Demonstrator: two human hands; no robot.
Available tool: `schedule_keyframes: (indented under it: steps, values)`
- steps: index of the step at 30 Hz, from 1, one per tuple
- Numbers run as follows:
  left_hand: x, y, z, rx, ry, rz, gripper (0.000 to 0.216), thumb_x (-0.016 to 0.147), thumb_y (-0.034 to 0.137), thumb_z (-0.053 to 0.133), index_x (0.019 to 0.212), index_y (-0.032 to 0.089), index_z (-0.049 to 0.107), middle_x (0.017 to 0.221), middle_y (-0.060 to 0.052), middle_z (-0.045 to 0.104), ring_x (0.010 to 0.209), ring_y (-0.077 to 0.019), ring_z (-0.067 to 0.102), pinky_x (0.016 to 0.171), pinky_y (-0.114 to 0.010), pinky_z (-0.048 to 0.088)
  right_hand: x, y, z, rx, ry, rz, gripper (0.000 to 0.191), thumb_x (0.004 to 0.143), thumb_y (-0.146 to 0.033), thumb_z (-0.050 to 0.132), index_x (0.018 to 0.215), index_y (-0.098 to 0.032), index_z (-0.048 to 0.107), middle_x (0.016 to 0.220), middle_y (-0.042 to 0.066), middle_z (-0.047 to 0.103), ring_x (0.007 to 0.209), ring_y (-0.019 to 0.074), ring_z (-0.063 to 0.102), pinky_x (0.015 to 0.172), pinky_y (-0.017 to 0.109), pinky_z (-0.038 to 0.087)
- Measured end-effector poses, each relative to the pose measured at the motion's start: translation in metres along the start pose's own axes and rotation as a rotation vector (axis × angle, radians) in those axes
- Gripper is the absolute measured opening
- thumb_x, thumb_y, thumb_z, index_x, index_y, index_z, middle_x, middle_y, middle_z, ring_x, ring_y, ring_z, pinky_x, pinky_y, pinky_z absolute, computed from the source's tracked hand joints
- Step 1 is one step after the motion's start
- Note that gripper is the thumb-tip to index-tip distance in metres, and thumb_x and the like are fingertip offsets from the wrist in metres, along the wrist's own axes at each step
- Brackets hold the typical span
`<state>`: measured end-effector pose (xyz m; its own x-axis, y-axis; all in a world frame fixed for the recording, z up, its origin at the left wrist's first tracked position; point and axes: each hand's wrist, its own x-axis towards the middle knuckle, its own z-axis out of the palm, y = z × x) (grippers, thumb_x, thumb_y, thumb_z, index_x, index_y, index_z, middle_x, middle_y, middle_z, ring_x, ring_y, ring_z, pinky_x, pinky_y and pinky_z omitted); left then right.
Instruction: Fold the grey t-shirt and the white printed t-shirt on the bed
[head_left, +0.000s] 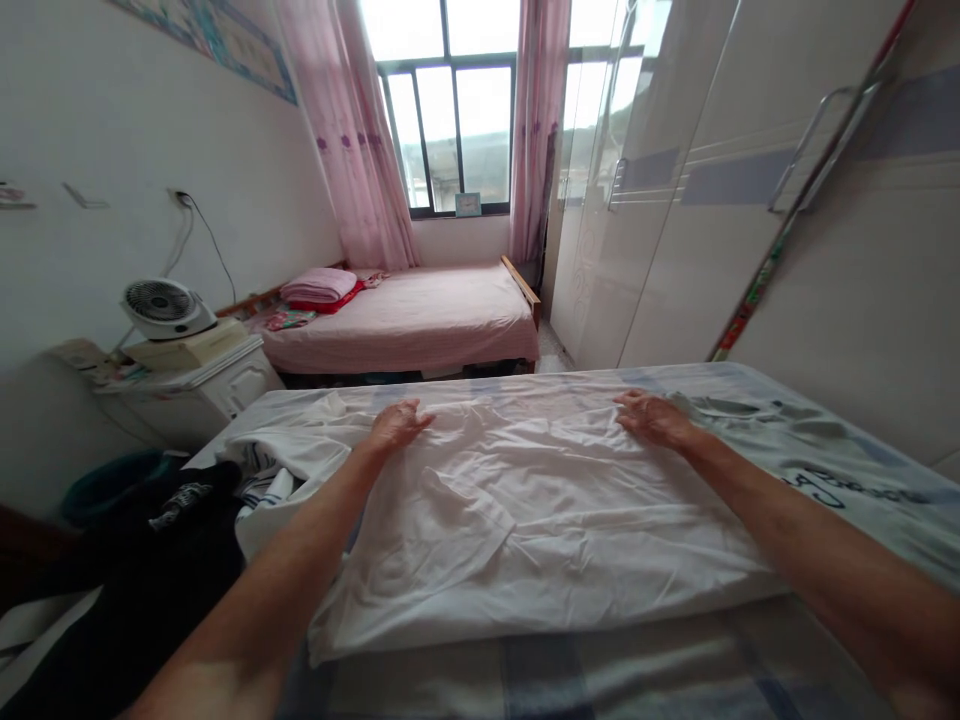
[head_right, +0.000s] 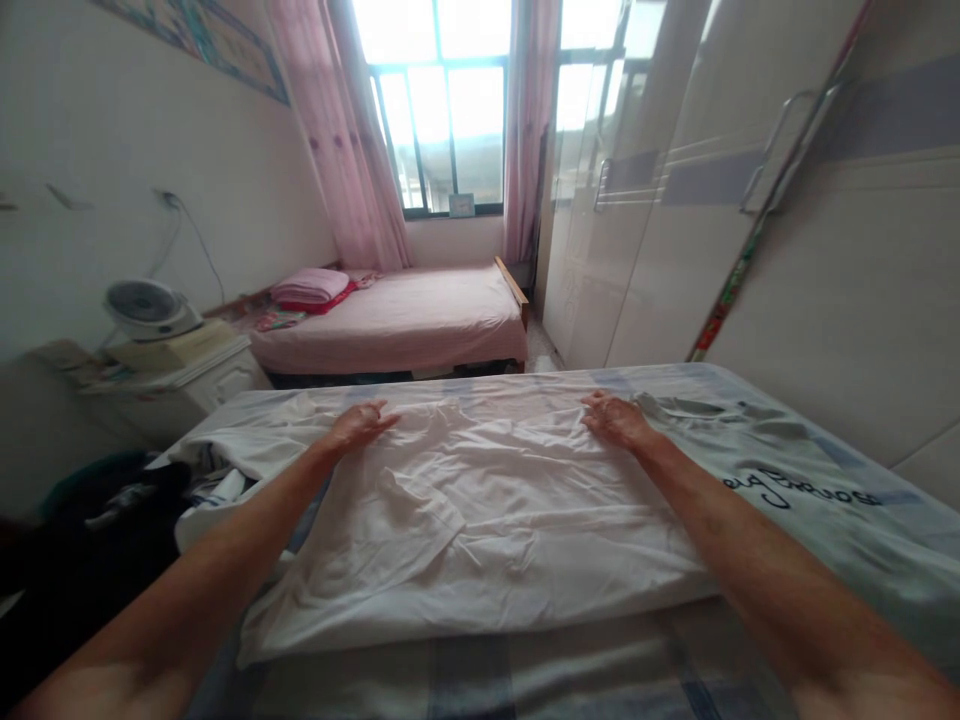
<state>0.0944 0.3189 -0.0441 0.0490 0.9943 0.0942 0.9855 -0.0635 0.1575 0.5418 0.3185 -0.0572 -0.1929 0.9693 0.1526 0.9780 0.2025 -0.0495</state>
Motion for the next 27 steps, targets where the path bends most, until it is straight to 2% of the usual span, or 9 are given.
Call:
schedule_keyframes:
  steps: [2,4,7,10,15,19,23,25,27]
  values:
    - [0.001,0.003,0.004,-0.007,-0.006,-0.015,0.024,0.075,0.035,0.056,0.084,0.017,0.069,0.087,-0.010,0.072,0.085,-0.0215,0.065,0.071,-0.024,0.044,0.001,0.001,0.002,-0.026,0.008,0.012,0.020,0.081,-0.028,0.052,0.089,-0.020,0.068,0.105,0.007,0.065,0.083,0.0178,0.062,0.072,0.027,0.044]
    - [-0.002,0.003,0.004,-0.014,0.018,-0.030,0.020,0.078,0.030,0.051,0.079,0.019,0.068,0.082,-0.007,0.071,0.080,-0.0200,0.064,0.068,-0.024,0.042,0.001,0.003,-0.002,-0.047,0.039,0.053,0.023,0.084,-0.029,0.046,0.084,-0.020,0.067,0.100,0.007,0.065,0.078,0.0168,0.061,0.069,0.027,0.043]
    - [-0.008,0.001,0.001,-0.056,0.188,-0.063,0.031,0.087,0.030,0.036,0.093,0.019,0.065,0.093,-0.007,0.069,0.086,-0.0192,0.063,0.070,-0.025,0.041,0.003,0.004,-0.010,-0.082,0.156,0.150,0.032,0.088,-0.030,0.037,0.091,-0.019,0.066,0.106,0.009,0.064,0.083,0.0184,0.061,0.068,0.027,0.042]
    - [-0.011,-0.002,-0.002,-0.122,0.355,-0.060,0.030,0.089,0.029,0.036,0.098,0.019,0.063,0.099,-0.007,0.068,0.090,-0.0194,0.061,0.073,-0.025,0.040,0.007,0.001,-0.014,-0.128,0.210,0.186,0.032,0.087,-0.029,0.037,0.090,-0.018,0.066,0.102,0.010,0.065,0.084,0.0196,0.061,0.067,0.028,0.041]
    - [-0.012,0.001,0.006,-0.108,0.430,-0.074,0.031,0.091,0.030,0.036,0.099,0.020,0.064,0.106,-0.008,0.065,0.094,-0.0205,0.060,0.077,-0.026,0.042,0.016,-0.005,-0.005,-0.084,0.272,0.243,0.035,0.089,-0.027,0.034,0.097,-0.016,0.066,0.100,0.012,0.068,0.084,0.0227,0.063,0.068,0.030,0.043]
    - [-0.010,0.000,0.015,-0.028,0.349,-0.119,0.031,0.089,0.026,0.038,0.100,0.019,0.066,0.107,-0.010,0.064,0.094,-0.0223,0.061,0.077,-0.029,0.044,0.017,0.003,0.005,-0.026,0.235,0.260,0.034,0.082,-0.016,0.038,0.102,-0.014,0.066,0.104,0.013,0.067,0.089,0.0223,0.063,0.075,0.029,0.045]
    - [-0.003,-0.003,0.015,-0.026,0.326,0.025,0.036,0.088,0.029,0.039,0.108,0.017,0.065,0.112,-0.011,0.064,0.105,-0.0230,0.057,0.091,-0.029,0.041,0.011,0.022,0.005,0.011,0.132,0.151,0.034,0.076,-0.014,0.044,0.100,-0.019,0.068,0.108,0.007,0.066,0.088,0.0165,0.063,0.081,0.025,0.046]
    - [0.001,-0.002,0.012,-0.045,0.227,0.079,0.037,0.086,0.037,0.044,0.109,0.018,0.066,0.108,-0.009,0.066,0.103,-0.0226,0.058,0.090,-0.028,0.041,0.005,0.030,0.003,0.043,0.038,0.039,0.030,0.079,-0.019,0.045,0.098,-0.022,0.068,0.110,0.004,0.065,0.083,0.0142,0.063,0.079,0.024,0.046]
    - [0.003,0.002,0.010,-0.049,0.091,0.064,0.032,0.081,0.039,0.051,0.099,0.020,0.069,0.096,-0.008,0.070,0.093,-0.0221,0.062,0.080,-0.027,0.044,0.000,0.033,0.002,0.015,-0.025,-0.028,0.027,0.081,-0.024,0.045,0.096,-0.024,0.067,0.109,0.002,0.066,0.082,0.0135,0.062,0.076,0.024,0.045]
